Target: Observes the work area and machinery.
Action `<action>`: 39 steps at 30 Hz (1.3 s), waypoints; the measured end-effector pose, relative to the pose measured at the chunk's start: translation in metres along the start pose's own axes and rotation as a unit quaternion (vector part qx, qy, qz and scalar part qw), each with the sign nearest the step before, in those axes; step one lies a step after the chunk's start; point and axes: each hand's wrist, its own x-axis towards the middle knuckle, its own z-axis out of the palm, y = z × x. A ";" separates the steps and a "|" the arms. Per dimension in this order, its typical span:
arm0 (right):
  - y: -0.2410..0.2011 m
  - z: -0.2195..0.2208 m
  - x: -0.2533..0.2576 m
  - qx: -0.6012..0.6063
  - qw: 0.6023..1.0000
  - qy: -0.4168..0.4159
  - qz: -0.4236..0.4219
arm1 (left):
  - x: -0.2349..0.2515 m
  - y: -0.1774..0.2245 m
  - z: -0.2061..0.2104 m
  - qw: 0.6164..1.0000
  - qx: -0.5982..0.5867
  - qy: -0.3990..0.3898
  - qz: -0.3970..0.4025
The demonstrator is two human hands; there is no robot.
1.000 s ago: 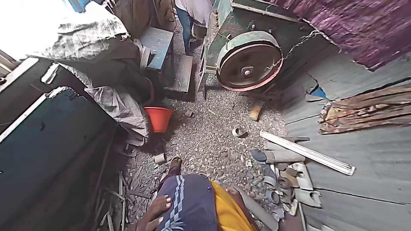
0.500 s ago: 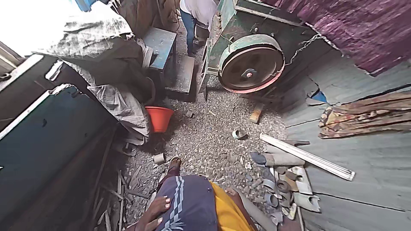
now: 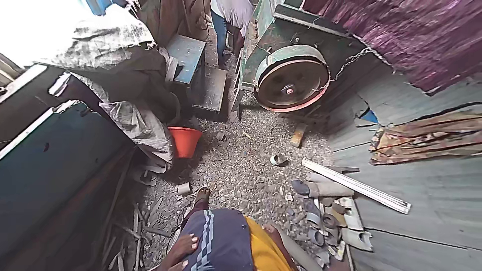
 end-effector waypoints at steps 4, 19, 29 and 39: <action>0.001 0.001 0.001 0.004 1.000 0.003 -0.001 | 0.006 0.006 -0.001 1.000 -0.009 0.006 0.001; -0.002 0.001 -0.002 0.001 1.000 0.000 0.000 | -0.011 -0.013 0.004 0.998 0.021 0.023 0.046; -0.006 0.000 -0.003 -0.009 1.000 0.000 0.005 | -0.006 -0.010 0.004 0.998 0.018 0.025 0.049; -0.004 0.001 -0.003 -0.010 1.000 0.003 -0.008 | -0.006 -0.008 0.002 0.999 0.010 0.018 0.033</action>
